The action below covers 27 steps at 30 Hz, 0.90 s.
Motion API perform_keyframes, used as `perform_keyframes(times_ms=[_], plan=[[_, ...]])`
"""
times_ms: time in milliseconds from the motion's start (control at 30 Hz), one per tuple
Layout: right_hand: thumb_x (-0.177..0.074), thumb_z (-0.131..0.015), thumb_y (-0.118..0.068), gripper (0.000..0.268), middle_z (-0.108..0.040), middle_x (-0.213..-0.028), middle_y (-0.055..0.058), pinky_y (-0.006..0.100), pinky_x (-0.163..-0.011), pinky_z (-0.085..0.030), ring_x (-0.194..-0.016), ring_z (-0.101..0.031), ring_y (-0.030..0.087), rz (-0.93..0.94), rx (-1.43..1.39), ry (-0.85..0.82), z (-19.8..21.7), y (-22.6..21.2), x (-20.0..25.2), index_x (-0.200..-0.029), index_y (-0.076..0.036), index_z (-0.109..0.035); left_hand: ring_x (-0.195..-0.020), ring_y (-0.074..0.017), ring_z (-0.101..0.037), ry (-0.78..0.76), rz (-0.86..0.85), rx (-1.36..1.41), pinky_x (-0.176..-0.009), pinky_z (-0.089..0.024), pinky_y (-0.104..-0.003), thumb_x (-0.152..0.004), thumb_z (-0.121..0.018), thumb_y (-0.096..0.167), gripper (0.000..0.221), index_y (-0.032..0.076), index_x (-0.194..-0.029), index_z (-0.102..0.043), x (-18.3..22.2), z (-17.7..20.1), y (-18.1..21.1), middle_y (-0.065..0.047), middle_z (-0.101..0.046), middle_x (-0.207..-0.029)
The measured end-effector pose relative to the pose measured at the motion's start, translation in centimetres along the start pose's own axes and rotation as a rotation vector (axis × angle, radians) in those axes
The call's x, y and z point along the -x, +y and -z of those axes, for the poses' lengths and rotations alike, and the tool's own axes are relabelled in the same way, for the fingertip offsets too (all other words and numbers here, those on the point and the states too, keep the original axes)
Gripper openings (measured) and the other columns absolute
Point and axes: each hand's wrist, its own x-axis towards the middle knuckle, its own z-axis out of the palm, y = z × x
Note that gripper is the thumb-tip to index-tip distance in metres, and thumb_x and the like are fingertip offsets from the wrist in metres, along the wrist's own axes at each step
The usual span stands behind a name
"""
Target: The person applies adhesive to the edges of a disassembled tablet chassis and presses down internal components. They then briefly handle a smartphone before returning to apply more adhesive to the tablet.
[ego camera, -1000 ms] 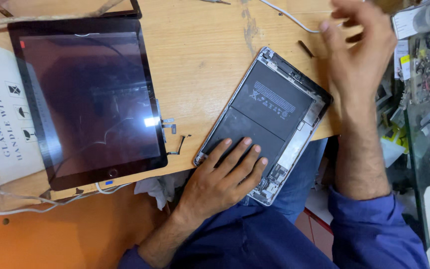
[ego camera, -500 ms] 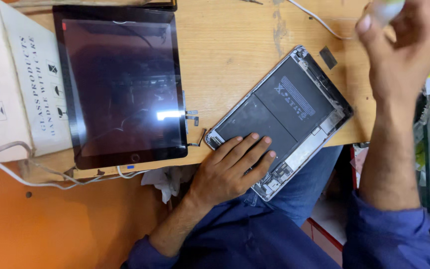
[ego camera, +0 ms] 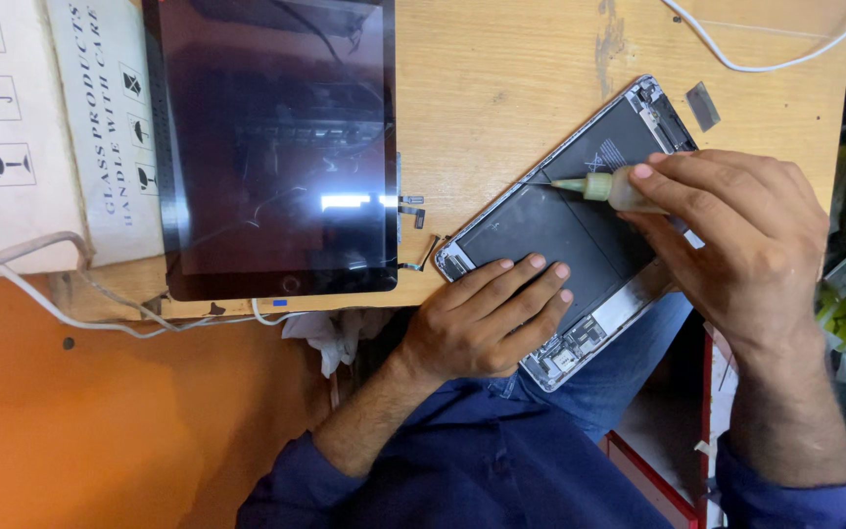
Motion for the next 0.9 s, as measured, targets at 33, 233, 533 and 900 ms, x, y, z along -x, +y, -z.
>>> perform_keyframes(times_ms=[33, 233, 533, 900], plan=[[-0.08, -0.091, -0.008, 0.029, -0.075, -0.106, 0.008, 0.036, -0.083, -0.053, -0.1, -0.071, 0.025, 0.013, -0.002, 0.004, 0.04, 0.09, -0.11, -0.105, -0.004, -0.076, -0.124, -0.0153, -0.068, 0.0, 0.001, 0.001, -0.114, -0.046, -0.031, -0.109, -0.06, 0.026, 0.018, 0.018, -0.114, -0.076, 0.0, 0.01, 0.02, -0.001, -0.073, -0.132], [-0.081, -0.091, -0.007, 0.029, -0.075, -0.11, 0.007, 0.036, -0.088, -0.053, -0.103, -0.071, 0.024, 0.007, 0.009, -0.018, 0.26, 0.21, 0.1, -0.107, -0.006, -0.078, -0.124, -0.0145, -0.068, 0.008, 0.005, -0.004, -0.114, -0.045, -0.03, -0.109, -0.06, 0.026, 0.018, 0.019, -0.113, -0.076, 0.06, 0.03, -0.09, 0.0, -0.073, -0.132], [-0.087, -0.093, -0.008, 0.025, -0.075, -0.11, 0.005, 0.034, -0.089, -0.052, -0.105, -0.07, 0.022, 0.06, 0.077, -0.008, 0.45, 0.88, 0.08, -0.108, -0.007, -0.08, -0.124, -0.0141, -0.068, 0.016, 0.0, -0.017, -0.113, -0.045, -0.029, -0.109, -0.06, 0.026, 0.019, 0.02, -0.112, -0.077, 0.04, -0.19, -0.1, 0.0, -0.073, -0.131], [-0.089, -0.088, -0.006, 0.016, -0.077, -0.106, 0.004, 0.032, -0.087, -0.05, -0.103, -0.071, 0.02, 0.107, 0.16, 0.008, 0.94, 0.76, -0.65, -0.103, -0.006, -0.082, -0.123, -0.0133, -0.068, 0.031, 0.004, -0.032, -0.113, -0.045, -0.029, -0.11, -0.059, 0.027, 0.019, 0.02, -0.111, -0.077, 0.13, -0.38, 0.0, 0.001, -0.074, -0.13]])
